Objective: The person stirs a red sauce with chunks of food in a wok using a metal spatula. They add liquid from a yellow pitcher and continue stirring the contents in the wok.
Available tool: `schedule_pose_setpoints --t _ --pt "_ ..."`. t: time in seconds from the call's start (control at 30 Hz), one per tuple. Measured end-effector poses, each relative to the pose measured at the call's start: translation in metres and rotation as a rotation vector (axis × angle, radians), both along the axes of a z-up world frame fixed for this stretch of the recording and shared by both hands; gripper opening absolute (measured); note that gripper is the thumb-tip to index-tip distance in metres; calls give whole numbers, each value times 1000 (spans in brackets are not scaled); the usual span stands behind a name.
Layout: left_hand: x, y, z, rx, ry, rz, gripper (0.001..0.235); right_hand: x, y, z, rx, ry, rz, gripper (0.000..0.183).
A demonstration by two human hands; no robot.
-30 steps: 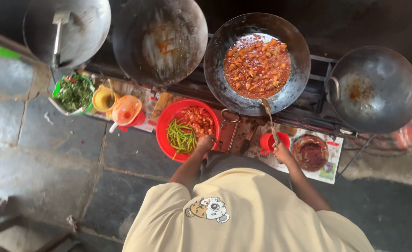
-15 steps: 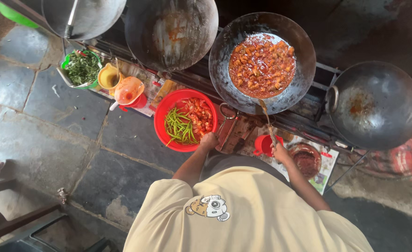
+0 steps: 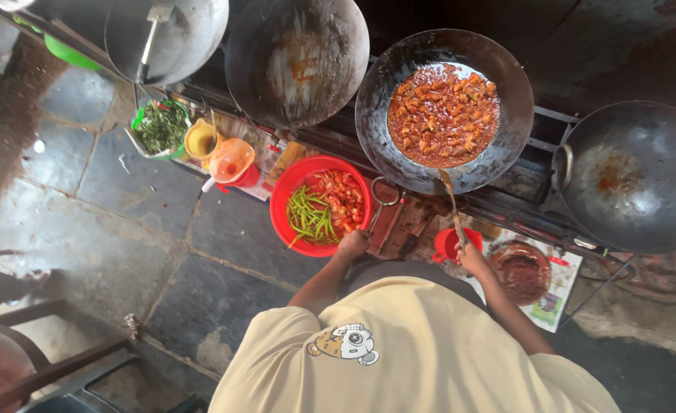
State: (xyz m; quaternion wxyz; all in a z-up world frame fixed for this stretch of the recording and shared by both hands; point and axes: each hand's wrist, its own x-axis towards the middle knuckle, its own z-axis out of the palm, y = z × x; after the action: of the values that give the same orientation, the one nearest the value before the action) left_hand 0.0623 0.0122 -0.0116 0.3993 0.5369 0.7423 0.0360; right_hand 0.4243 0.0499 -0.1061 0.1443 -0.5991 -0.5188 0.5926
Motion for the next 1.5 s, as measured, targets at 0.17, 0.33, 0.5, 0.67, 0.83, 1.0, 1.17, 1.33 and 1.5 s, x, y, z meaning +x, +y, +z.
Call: schedule_pose_setpoints --t 0.17,0.33,0.5,0.67,0.83,1.0,1.17,1.33,1.5 --pt "-13 10 3 80 57 -33 31 -12 -3 7 22 -26 -2 16" --pt "-28 14 4 40 31 -85 28 -20 -6 11 18 -77 -41 17" --pt "-35 13 7 -177 -21 -102 24 -27 -14 4 -15 -65 -68 15" --pt "-32 17 9 -115 -19 -195 24 -29 -15 0 4 -67 -79 13" --pt "-34 24 11 -107 3 -204 36 -31 -14 5 -59 -46 -95 14" --pt "-37 23 16 -83 17 -199 60 -35 -16 13 -25 -61 -108 10" --pt "-37 16 18 -75 -1 -217 60 -37 -16 17 -33 -75 -110 11" --pt "-31 6 18 -70 -38 -183 57 -39 -16 28 -27 -68 -101 11" --pt "-27 3 18 -51 -46 -147 60 -38 -7 34 -97 -107 -74 13"
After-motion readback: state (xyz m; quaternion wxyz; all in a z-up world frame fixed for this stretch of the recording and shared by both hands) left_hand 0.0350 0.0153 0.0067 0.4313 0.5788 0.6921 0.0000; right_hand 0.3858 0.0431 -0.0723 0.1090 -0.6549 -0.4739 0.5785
